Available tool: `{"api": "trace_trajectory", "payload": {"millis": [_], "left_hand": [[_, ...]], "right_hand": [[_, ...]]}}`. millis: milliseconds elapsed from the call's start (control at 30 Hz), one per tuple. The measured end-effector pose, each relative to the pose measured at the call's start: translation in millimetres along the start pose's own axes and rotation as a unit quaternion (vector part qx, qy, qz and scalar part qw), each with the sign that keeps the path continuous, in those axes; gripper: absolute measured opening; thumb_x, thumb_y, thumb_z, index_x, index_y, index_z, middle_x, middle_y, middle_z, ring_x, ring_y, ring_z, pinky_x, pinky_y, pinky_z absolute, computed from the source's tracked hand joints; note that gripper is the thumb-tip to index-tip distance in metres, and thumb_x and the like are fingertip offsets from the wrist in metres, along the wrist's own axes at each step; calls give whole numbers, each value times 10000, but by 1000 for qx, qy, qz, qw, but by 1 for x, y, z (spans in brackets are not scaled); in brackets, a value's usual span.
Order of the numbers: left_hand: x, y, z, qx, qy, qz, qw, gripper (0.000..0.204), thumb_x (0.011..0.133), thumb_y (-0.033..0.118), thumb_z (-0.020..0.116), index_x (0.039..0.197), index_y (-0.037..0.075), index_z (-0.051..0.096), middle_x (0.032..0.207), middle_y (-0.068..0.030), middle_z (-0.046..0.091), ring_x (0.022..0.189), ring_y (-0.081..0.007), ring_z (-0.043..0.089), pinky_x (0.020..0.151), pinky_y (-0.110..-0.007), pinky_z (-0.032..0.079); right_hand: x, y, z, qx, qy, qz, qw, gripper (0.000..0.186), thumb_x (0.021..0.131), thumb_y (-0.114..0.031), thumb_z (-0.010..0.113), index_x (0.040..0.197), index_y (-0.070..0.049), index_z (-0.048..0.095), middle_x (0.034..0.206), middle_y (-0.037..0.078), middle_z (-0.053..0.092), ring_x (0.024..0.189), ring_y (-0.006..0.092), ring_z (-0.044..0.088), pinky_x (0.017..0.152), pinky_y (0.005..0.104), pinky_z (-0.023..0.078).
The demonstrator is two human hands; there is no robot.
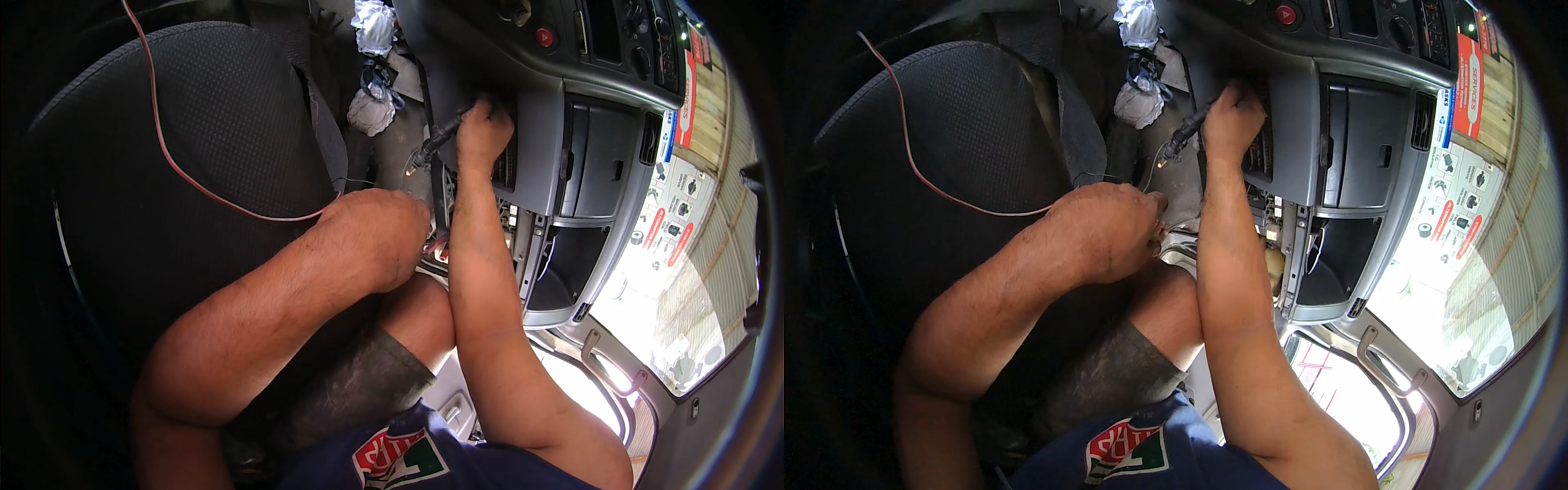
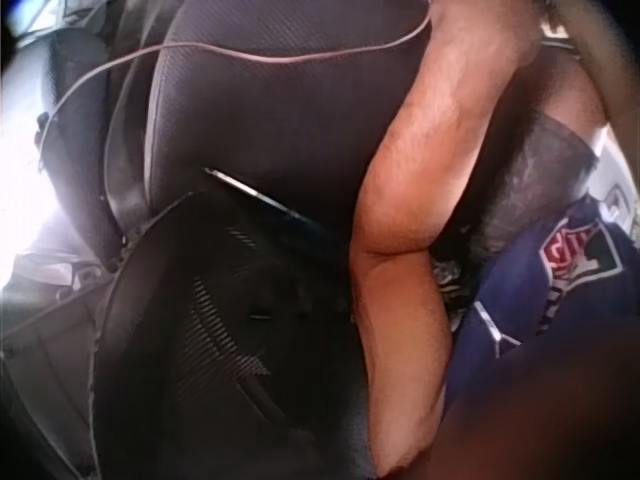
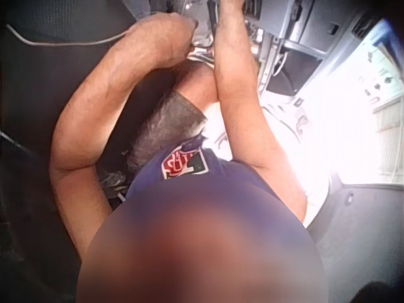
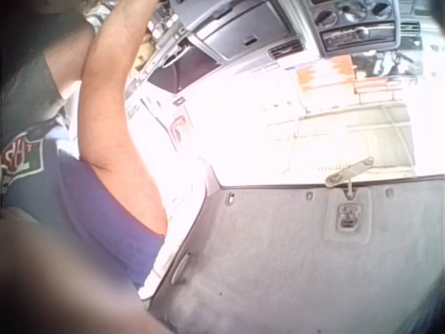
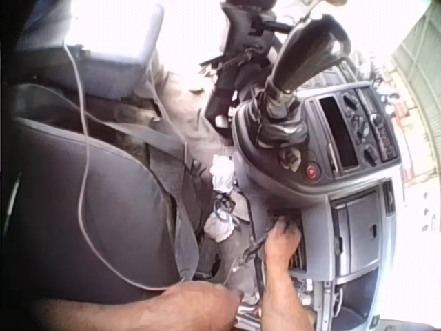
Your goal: The person uses a test light and a screwdriver to work on the wiring and components behind the dashboard. They remove a dashboard panel and continue manipulating wires and connectors inside the compartment.
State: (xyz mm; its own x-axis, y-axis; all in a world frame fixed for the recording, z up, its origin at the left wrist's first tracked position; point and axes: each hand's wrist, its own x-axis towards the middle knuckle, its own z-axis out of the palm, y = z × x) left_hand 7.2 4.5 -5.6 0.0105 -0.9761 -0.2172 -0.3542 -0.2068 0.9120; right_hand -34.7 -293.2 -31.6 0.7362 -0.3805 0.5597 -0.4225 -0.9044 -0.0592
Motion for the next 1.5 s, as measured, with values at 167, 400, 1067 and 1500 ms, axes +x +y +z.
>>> {"api": "trace_trajectory", "payload": {"millis": [167, 400, 1067, 1500], "left_hand": [[-2, 0, 0, -4, 9, 6, 1000, 417, 1038, 293, 702, 1331, -3, 693, 1171, -255, 785, 1140, -403, 773, 1011, -524, 609], [0, 1, -1, 3, -6, -8, 1000, 447, 1025, 321, 732, 1341, 7, 693, 1199, -249, 782, 1151, -401, 771, 1020, -522, 604], [-6, 7, -6, -5, 12, -12, 1000, 372, 977, 160, 697, 1308, -8, 729, 1247, -238, 787, 1198, -394, 765, 1023, -520, 617], [-4, 6, -3, 3, 22, -4, 1000, 346, 975, 177, 708, 1262, -13, 738, 1207, -244, 794, 1166, -399, 775, 1007, -516, 622]], "right_hand": [[0, -10, -7, 25, 39, 36, 998, 373, 998, -239, 549, 905, 72, 734, 822, 295, 722, 800, 494, 707, 793, 533, 540], [3, -19, -11, 38, 21, 95, 995, 410, 1022, -271, 548, 911, 78, 732, 826, 293, 731, 798, 482, 715, 786, 523, 538], [6, -30, -15, 38, 26, 90, 995, 344, 993, -170, 541, 837, 97, 692, 826, 359, 688, 803, 569, 672, 765, 584, 521], [7, -8, -9, -50, 4, 6, 999, 268, 958, -115, 559, 797, 62, 681, 806, 314, 707, 759, 556, 679, 709, 588, 527]]}}
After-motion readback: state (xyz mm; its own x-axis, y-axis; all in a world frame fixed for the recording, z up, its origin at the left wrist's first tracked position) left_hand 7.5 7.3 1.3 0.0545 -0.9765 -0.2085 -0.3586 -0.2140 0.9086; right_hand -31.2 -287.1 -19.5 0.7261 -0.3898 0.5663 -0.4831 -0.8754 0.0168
